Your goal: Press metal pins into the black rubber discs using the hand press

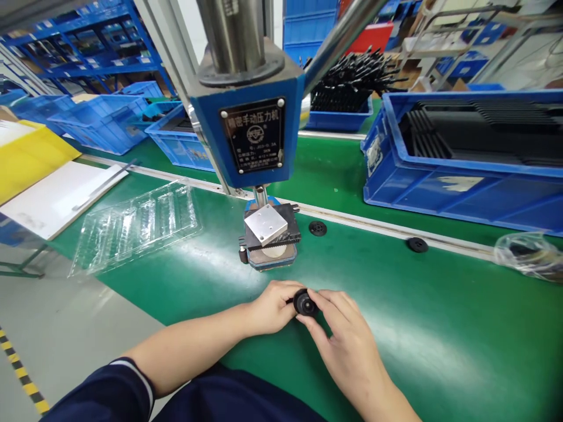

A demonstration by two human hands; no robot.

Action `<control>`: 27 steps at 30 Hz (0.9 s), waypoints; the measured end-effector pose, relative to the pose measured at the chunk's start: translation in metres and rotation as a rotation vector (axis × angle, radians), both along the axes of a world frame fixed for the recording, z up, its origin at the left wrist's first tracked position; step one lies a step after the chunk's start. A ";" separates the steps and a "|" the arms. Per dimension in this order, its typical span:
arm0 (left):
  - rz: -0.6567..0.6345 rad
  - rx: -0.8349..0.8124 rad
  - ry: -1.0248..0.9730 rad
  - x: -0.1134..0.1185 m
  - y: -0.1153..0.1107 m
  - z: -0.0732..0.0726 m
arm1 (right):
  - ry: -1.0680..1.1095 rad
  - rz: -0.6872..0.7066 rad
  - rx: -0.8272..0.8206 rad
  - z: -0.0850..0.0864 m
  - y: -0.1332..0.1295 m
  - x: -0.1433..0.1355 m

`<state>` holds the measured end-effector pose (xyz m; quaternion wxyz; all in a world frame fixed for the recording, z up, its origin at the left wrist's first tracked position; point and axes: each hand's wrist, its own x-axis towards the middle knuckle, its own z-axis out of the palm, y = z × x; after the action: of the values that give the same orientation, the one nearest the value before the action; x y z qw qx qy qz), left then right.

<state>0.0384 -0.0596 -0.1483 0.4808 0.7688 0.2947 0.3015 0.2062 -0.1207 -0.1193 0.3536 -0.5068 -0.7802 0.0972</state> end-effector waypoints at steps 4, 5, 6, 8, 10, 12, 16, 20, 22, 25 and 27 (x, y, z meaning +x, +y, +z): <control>-0.014 0.005 -0.004 -0.001 0.002 0.001 | 0.005 0.009 0.012 0.001 0.002 0.000; -0.018 0.006 -0.004 -0.001 0.002 0.001 | 0.006 0.013 0.015 0.001 0.002 0.000; -0.022 0.008 -0.005 -0.001 0.002 0.001 | 0.007 0.018 0.021 0.001 0.002 0.000; -0.036 0.016 -0.007 -0.002 0.003 0.000 | -0.003 0.027 0.031 0.001 0.002 0.001; -0.043 0.032 -0.010 -0.002 0.002 -0.001 | -0.021 0.024 0.036 0.000 0.001 0.001; -0.035 0.043 -0.013 -0.002 0.001 -0.001 | -0.040 0.015 0.041 -0.001 0.000 0.001; -0.030 0.027 -0.017 -0.003 0.000 0.001 | -0.047 0.009 0.053 -0.002 -0.002 0.000; -0.023 -0.024 -0.034 -0.001 -0.001 0.004 | -0.022 0.009 0.035 -0.002 -0.001 0.001; -0.003 -0.072 -0.057 0.000 -0.002 0.003 | 0.019 0.008 -0.002 -0.001 0.000 0.004; 0.017 -0.291 -0.158 0.003 -0.003 0.000 | 0.139 0.010 -0.132 0.001 0.005 0.011; 0.046 -0.491 -0.237 0.005 -0.003 -0.001 | 0.237 0.000 -0.227 0.000 0.010 0.018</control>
<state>0.0438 -0.0628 -0.1496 0.6770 0.5817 0.3181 0.3196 0.2241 -0.1106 -0.1191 0.3835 -0.5285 -0.7170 0.2441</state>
